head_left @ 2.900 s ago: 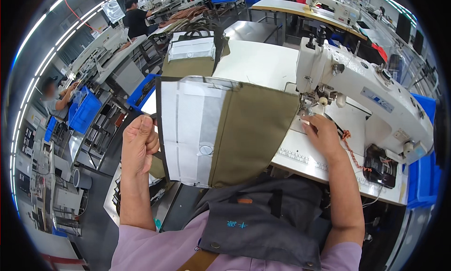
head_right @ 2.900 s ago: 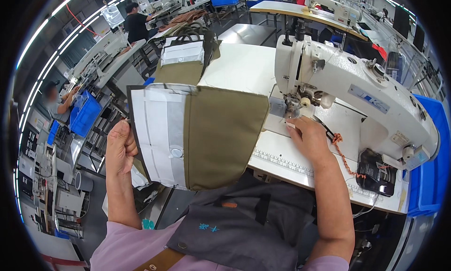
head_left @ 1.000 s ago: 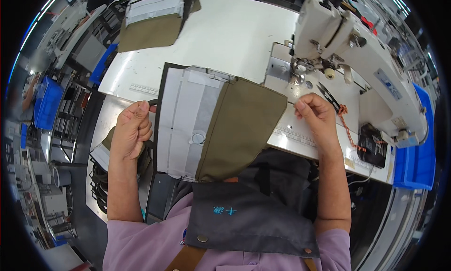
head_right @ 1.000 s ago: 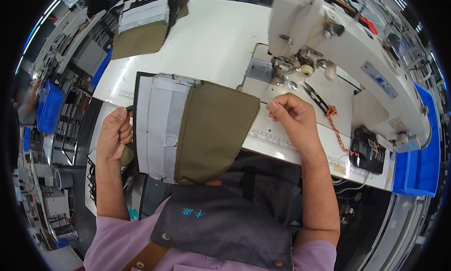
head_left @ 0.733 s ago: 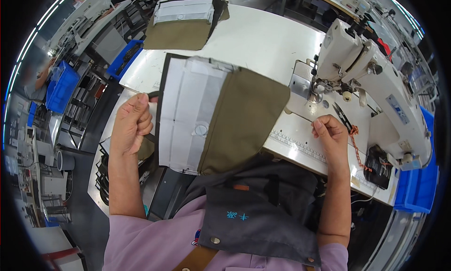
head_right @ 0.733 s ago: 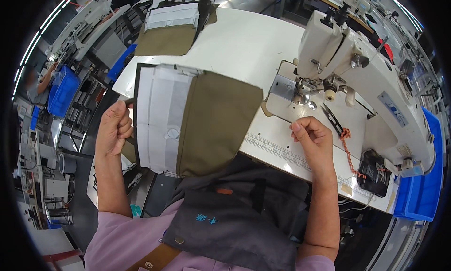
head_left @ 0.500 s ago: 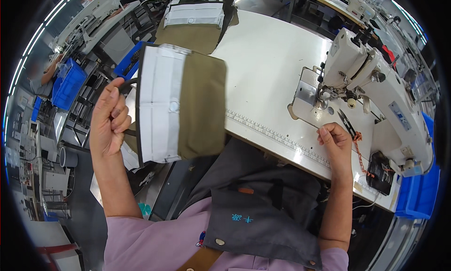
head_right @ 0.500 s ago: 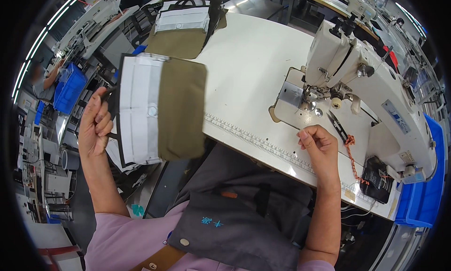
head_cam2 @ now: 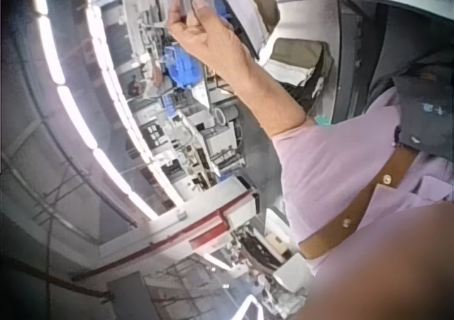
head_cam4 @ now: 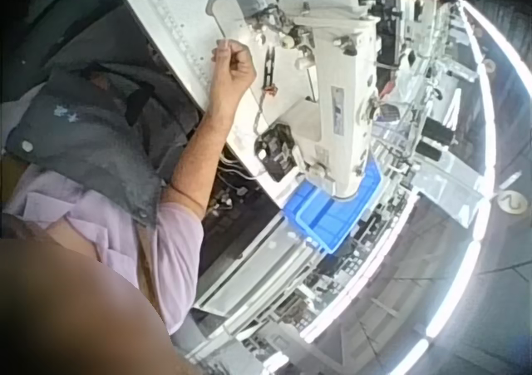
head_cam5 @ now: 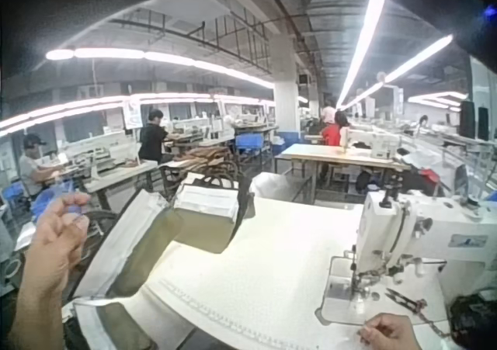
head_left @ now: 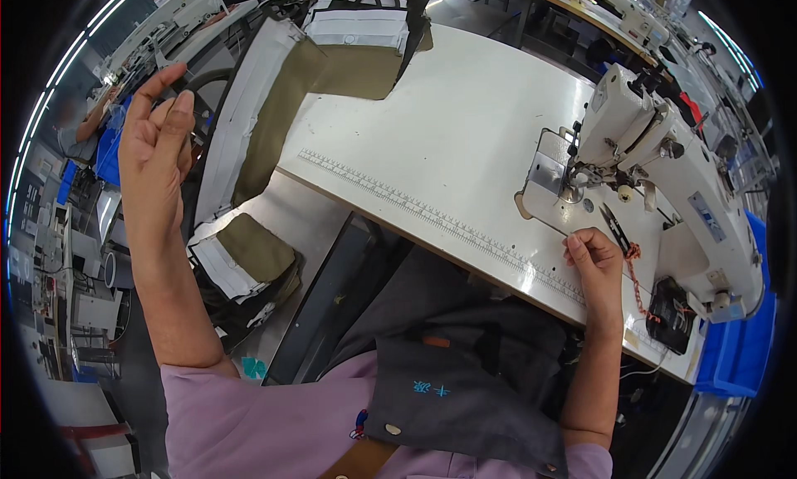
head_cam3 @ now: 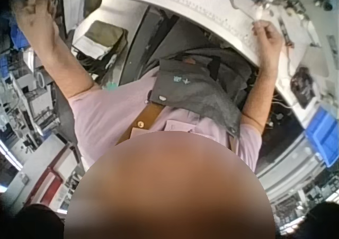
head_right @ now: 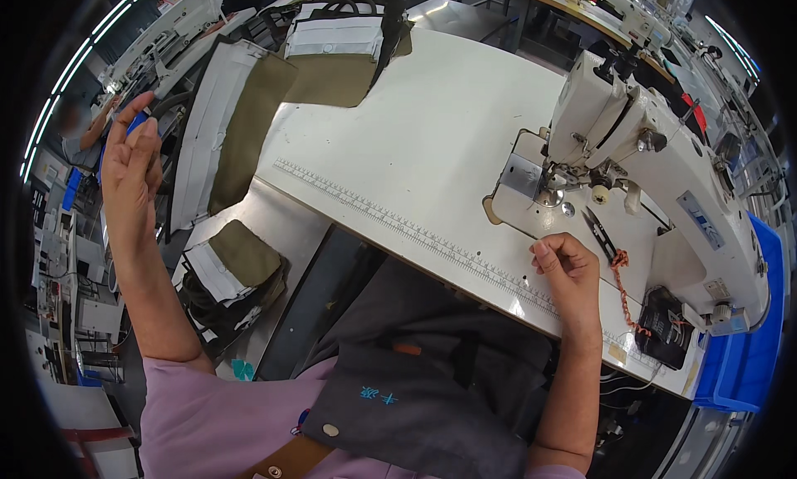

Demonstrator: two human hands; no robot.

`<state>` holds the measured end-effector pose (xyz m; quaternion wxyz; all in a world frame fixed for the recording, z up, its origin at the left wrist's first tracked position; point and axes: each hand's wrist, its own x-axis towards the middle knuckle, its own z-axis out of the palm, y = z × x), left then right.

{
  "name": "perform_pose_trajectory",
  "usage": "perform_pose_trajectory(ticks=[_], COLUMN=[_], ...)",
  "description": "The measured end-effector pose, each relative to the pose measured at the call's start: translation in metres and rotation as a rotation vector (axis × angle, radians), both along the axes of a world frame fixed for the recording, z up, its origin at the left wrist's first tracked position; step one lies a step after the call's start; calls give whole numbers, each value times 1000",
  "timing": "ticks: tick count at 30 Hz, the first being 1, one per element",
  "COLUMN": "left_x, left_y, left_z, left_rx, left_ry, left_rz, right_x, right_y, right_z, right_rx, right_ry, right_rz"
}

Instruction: Sewing fabric components together to assemble a canvas bag using an industrial sewing machine.

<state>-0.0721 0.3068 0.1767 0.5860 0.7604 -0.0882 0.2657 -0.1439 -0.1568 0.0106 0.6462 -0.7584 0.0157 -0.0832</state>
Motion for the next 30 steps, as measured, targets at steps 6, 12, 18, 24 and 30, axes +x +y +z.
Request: perform_pose_trajectory(ticks=[6, 12, 18, 24, 30], left_x=[16, 2, -32, -50, -18], left_y=[22, 103, 197, 244, 225], left_z=[2, -15, -95, -160, -181], left_rx=[151, -120, -481, -597, 207], left_ry=[-32, 1, 222, 227, -72], left_rz=[16, 139, 430, 675, 792], right_x=[0, -3, -1, 2, 4], right_y=[-4, -11, -20, -25, -27], right_z=[0, -8, -20, -26, -27], right_rx=[-23, -118, -178, -202, -233], right_ry=[4, -3, -20, -2, -3], right_rz=[-36, -60, -41, -6, -34])
